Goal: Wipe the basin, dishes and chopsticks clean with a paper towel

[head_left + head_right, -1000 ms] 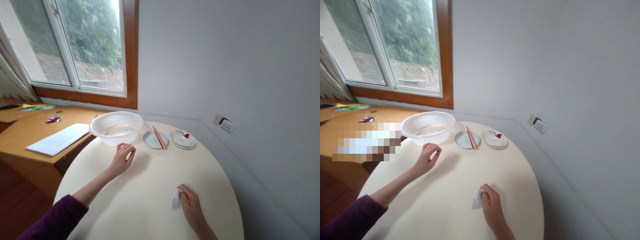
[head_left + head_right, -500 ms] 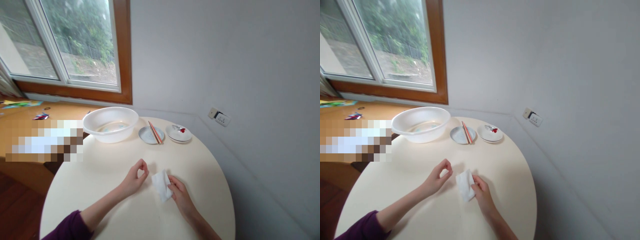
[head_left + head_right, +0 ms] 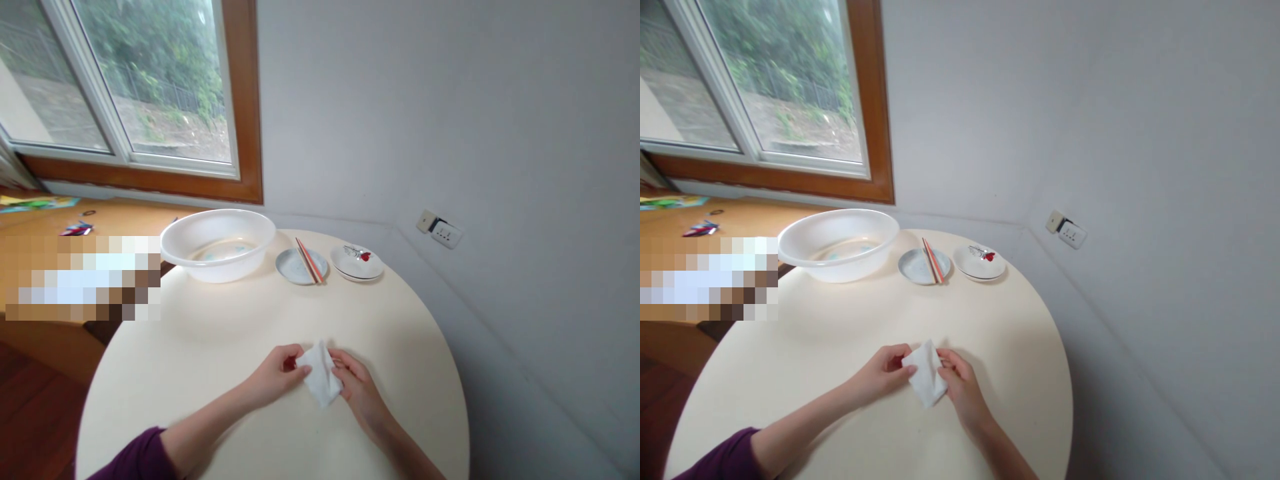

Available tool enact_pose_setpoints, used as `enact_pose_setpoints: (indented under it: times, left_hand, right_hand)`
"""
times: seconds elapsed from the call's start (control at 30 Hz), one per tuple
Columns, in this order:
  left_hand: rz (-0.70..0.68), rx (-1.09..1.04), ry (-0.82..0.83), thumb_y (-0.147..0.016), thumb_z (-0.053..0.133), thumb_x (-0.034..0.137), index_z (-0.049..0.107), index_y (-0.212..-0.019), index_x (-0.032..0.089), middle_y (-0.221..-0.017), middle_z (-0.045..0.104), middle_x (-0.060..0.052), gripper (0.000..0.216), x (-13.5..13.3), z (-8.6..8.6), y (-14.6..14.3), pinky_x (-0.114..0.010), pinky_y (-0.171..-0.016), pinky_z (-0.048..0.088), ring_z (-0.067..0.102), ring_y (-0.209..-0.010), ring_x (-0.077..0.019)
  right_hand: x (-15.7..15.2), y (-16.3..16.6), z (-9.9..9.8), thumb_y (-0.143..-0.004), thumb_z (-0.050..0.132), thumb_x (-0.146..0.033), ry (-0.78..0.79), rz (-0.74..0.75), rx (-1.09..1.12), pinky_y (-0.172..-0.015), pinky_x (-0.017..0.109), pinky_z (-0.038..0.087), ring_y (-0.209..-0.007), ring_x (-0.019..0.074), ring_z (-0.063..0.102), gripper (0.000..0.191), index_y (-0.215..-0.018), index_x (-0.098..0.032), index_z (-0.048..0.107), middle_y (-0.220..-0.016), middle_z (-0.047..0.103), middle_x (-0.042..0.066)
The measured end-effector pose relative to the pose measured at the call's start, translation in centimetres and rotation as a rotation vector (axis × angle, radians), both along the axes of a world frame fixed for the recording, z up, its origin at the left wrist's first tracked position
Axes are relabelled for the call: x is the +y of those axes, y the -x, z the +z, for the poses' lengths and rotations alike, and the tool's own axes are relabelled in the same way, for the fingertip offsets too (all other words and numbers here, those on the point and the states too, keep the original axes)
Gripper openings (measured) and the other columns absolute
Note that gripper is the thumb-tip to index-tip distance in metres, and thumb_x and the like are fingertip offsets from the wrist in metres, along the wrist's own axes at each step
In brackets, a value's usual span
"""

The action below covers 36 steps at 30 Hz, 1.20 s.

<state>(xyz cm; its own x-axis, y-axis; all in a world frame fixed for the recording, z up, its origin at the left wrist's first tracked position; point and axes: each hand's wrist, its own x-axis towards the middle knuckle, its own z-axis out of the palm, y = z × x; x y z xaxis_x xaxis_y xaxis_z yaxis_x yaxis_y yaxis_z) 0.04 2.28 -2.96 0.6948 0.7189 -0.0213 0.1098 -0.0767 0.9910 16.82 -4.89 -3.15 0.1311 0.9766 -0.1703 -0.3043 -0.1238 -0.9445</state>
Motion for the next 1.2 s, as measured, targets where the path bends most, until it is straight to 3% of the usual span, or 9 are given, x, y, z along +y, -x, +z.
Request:
enact_pose_setpoints:
  times: [0.13,0.3,0.4,0.5,0.57,0.7,0.83,1.03,1.2]
  left_hand:
    - [0.001,-0.056,0.089,-0.065,0.061,0.061,0.044,-0.064,0.017,-0.060,0.040,0.003,0.048,-0.3,0.3,0.0,-0.024,-0.054,0.025,0.034,-0.058,-0.0100]
    - [-0.004,-0.111,0.165,-0.062,0.065,0.060,0.044,-0.064,0.016,-0.060,0.042,0.004,0.048,-0.7,0.7,-0.1,-0.023,-0.054,0.025,0.035,-0.057,-0.0092]
    - [-0.030,-0.154,0.199,-0.062,0.066,0.058,0.044,-0.064,0.016,-0.060,0.042,0.004,0.047,-1.0,0.7,-0.2,-0.023,-0.054,0.026,0.036,-0.057,-0.0089]
    - [-0.040,-0.200,0.199,-0.063,0.067,0.055,0.044,-0.062,0.016,-0.060,0.043,0.003,0.045,-1.2,0.7,-0.2,-0.023,-0.055,0.027,0.037,-0.058,-0.0090]
    - [-0.039,-0.220,0.193,-0.063,0.068,0.052,0.045,-0.061,0.015,-0.060,0.044,0.003,0.043,-1.2,0.7,-0.1,-0.023,-0.056,0.028,0.038,-0.058,-0.0092]
    - [-0.008,-0.229,0.209,-0.062,0.069,0.048,0.047,-0.061,0.015,-0.059,0.046,0.003,0.040,-1.0,0.5,0.0,-0.023,-0.056,0.028,0.039,-0.057,-0.0094]
    - [0.105,-0.225,0.269,-0.061,0.070,0.047,0.045,-0.060,0.016,-0.055,0.042,0.004,0.040,-0.8,0.4,0.2,-0.022,-0.052,0.025,0.036,-0.053,-0.0085]
    - [0.328,-0.262,0.274,-0.062,0.069,0.036,0.048,-0.066,0.017,-0.054,0.045,0.005,0.028,-0.8,2.4,0.2,-0.022,-0.054,0.029,0.040,-0.054,-0.0091]
    - [0.435,-0.266,0.266,-0.063,0.065,0.036,0.055,-0.074,0.017,-0.054,0.048,0.005,0.024,-0.6,3.0,0.4,-0.022,-0.055,0.031,0.044,-0.054,-0.0102]
  right_hand:
    - [-0.2,0.2,0.0,-0.069,0.065,-0.046,-0.048,0.040,-0.047,-0.061,0.027,0.045,-0.070,0.0158,0.059,0.043,-0.103,-0.022,0.054,-0.084,0.062,0.004]
    - [-0.9,1.0,0.0,-0.061,0.075,-0.030,-0.133,0.125,-0.178,-0.076,0.032,0.050,-0.098,0.0210,0.059,0.067,-0.118,-0.027,0.041,-0.111,0.054,0.007]
    - [-0.9,1.2,0.0,-0.067,0.068,-0.026,-0.127,0.115,-0.274,-0.079,0.034,0.050,-0.099,0.0208,0.058,0.053,-0.115,-0.025,0.045,-0.110,0.055,0.007]
    - [-0.7,1.0,0.1,-0.077,0.058,-0.030,-0.190,0.119,-0.372,-0.080,0.034,0.050,-0.093,0.0205,0.060,0.027,-0.102,-0.020,0.056,-0.101,0.061,0.008]
    - [-0.6,0.8,0.3,-0.079,0.054,-0.032,-0.211,0.109,-0.450,-0.077,0.032,0.050,-0.086,0.0201,0.061,0.020,-0.092,-0.018,0.061,-0.093,0.064,0.007]
    - [-0.4,0.2,0.5,-0.079,0.054,-0.034,-0.202,0.048,-0.514,-0.070,0.029,0.048,-0.076,0.0192,0.060,0.021,-0.082,-0.016,0.065,-0.080,0.066,0.005]
    - [0.0,-0.3,0.6,-0.074,0.057,-0.039,-0.159,-0.020,-0.427,-0.064,0.029,0.048,-0.069,0.0196,0.059,0.025,-0.076,-0.016,0.066,-0.072,0.067,0.004]
    - [0.9,-1.9,0.4,-0.070,0.057,-0.037,-0.186,-0.099,-0.411,-0.065,0.030,0.049,-0.066,0.0191,0.060,0.023,-0.075,-0.017,0.066,-0.071,0.068,0.005]
    - [2.9,-5.9,-0.6,-0.066,0.055,-0.036,-0.225,-0.317,-0.534,-0.060,0.029,0.047,-0.065,0.0188,0.060,0.025,-0.081,-0.017,0.061,-0.072,0.066,0.005]
